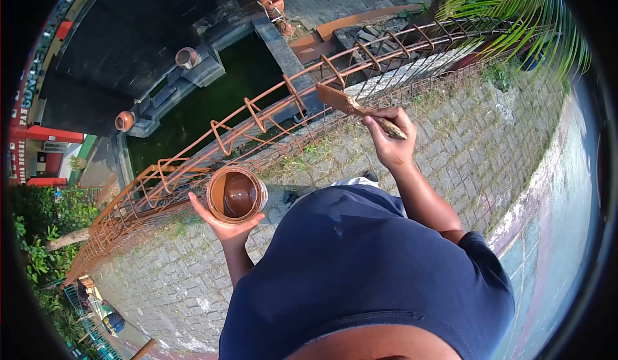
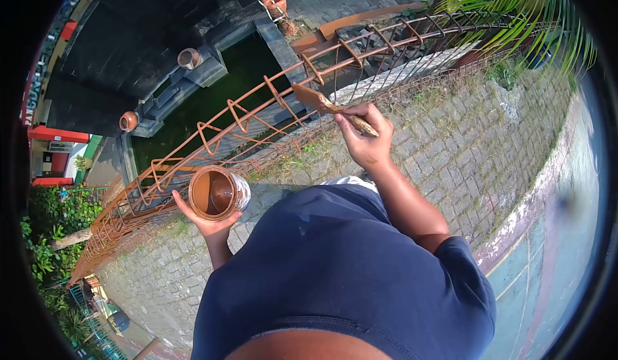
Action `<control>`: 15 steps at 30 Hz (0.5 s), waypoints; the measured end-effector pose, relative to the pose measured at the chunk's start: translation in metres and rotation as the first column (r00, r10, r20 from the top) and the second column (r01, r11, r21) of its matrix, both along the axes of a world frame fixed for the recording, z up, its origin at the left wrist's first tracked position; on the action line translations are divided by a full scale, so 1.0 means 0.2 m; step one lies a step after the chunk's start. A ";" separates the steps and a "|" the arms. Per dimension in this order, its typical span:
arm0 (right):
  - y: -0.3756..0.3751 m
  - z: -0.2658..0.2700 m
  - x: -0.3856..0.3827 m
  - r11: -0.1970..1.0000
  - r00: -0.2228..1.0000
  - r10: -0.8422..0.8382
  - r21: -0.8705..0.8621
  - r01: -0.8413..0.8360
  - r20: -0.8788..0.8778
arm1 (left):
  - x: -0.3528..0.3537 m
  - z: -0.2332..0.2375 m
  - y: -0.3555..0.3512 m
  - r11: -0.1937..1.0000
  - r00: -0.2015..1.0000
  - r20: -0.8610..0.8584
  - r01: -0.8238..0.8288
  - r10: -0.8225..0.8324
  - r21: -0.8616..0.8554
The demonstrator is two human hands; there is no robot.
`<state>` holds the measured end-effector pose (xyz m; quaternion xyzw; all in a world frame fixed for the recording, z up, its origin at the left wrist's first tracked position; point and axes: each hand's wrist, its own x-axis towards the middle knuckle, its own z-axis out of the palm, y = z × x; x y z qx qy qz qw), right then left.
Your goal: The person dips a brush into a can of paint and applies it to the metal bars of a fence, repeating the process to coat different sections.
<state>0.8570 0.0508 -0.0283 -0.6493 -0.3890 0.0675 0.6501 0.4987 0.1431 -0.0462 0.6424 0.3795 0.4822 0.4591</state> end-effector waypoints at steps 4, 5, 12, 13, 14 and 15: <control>0.11 0.05 -0.04 0.996 0.900 -0.089 0.033 0.082 0.427 | -0.04 0.00 0.05 0.999 0.999 -0.032 0.034 -0.032 0.041; 0.10 0.08 -0.04 0.990 0.880 -0.139 0.054 0.129 0.454 | -0.05 0.00 0.07 0.998 0.999 -0.022 0.041 -0.040 0.051; 0.07 0.05 -0.17 0.995 0.821 0.027 -0.094 0.033 0.570 | -0.10 -0.01 0.14 0.996 0.996 -0.066 0.066 -0.062 0.064; 0.07 0.07 -0.18 0.998 0.871 -0.027 -0.044 0.055 0.491 | -0.10 -0.02 0.15 0.996 0.997 -0.048 0.060 -0.057 0.067; 0.07 0.11 -0.15 0.990 0.858 -0.141 0.071 0.122 0.494 | -0.11 -0.02 0.16 0.996 0.998 -0.035 0.055 -0.052 0.069; 0.06 0.09 -0.11 0.976 0.861 -0.218 0.087 0.200 0.459 | -0.13 -0.02 0.16 0.996 0.998 -0.023 0.052 -0.050 0.071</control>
